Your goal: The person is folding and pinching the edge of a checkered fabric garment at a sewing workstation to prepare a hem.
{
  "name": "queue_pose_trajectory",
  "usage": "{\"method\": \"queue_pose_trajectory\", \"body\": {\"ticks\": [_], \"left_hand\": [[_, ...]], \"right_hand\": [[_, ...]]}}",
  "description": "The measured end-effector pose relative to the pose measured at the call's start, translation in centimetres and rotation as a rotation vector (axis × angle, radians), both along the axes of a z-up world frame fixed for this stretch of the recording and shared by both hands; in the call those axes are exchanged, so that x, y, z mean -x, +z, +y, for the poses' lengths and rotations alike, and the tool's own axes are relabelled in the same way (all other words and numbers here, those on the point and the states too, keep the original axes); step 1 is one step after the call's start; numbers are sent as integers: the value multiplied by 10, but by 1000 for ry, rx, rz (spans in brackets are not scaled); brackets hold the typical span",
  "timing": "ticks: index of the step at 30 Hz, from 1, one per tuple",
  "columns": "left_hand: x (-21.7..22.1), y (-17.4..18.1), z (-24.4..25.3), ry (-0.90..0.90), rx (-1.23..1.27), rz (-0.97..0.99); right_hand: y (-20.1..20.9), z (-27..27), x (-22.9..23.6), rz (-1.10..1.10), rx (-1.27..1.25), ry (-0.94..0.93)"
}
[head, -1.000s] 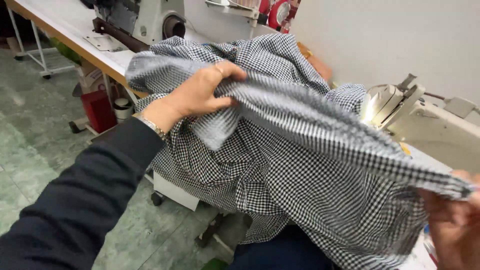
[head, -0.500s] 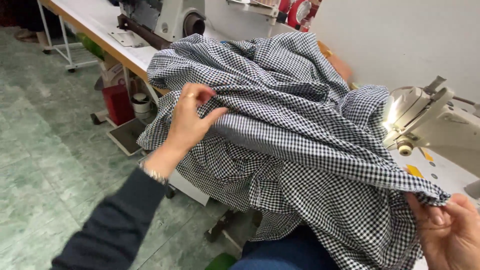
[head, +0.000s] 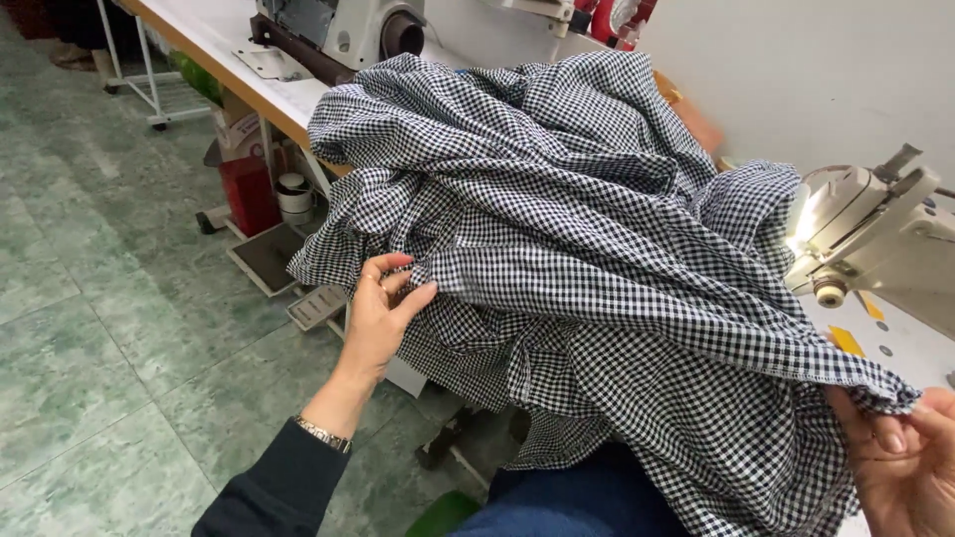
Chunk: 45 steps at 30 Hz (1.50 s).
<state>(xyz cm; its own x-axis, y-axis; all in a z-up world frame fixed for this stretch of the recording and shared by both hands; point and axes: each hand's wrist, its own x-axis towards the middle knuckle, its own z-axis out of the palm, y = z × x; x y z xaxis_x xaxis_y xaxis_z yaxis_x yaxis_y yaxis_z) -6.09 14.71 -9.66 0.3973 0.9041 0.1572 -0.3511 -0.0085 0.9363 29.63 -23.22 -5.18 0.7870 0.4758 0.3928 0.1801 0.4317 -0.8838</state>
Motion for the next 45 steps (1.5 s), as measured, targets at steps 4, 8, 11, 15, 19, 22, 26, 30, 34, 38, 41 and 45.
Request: {"method": "queue_pose_trajectory", "body": {"ticks": [4,8,11,15,19,22,26,30,34,38,41,45], "left_hand": [[8,12,-5,-6,-170,-81],[17,16,0,19,-275,-177],[32,29,-1,32,-392,-155],[45,38,5,-80,-494,-24],[50,38,8,-120,-513,88],[49,36,7,-126,-548,85],[48,33,7,-122,-536,78],[48,32,7,-134,-527,69],[48,29,8,-133,-536,67],[48,26,8,-147,-533,56],[48,22,8,-158,-519,75],[47,15,11,-131,-469,257]], "right_hand": [[5,2,9,-74,51,11],[-1,-3,2,-49,65,5],[-6,-6,-6,-117,115,2],[-17,-9,-25,-114,167,-16],[-88,-51,-92,-477,253,-79],[-43,-8,-58,-152,261,-151],[-12,6,-18,-250,335,-186],[-25,-3,-37,-526,517,-233],[-90,-49,-122,-103,223,-45],[-105,-50,-138,-652,587,-451],[-103,-60,-156,43,265,-103],[-73,-44,-110,116,313,-17]]}}
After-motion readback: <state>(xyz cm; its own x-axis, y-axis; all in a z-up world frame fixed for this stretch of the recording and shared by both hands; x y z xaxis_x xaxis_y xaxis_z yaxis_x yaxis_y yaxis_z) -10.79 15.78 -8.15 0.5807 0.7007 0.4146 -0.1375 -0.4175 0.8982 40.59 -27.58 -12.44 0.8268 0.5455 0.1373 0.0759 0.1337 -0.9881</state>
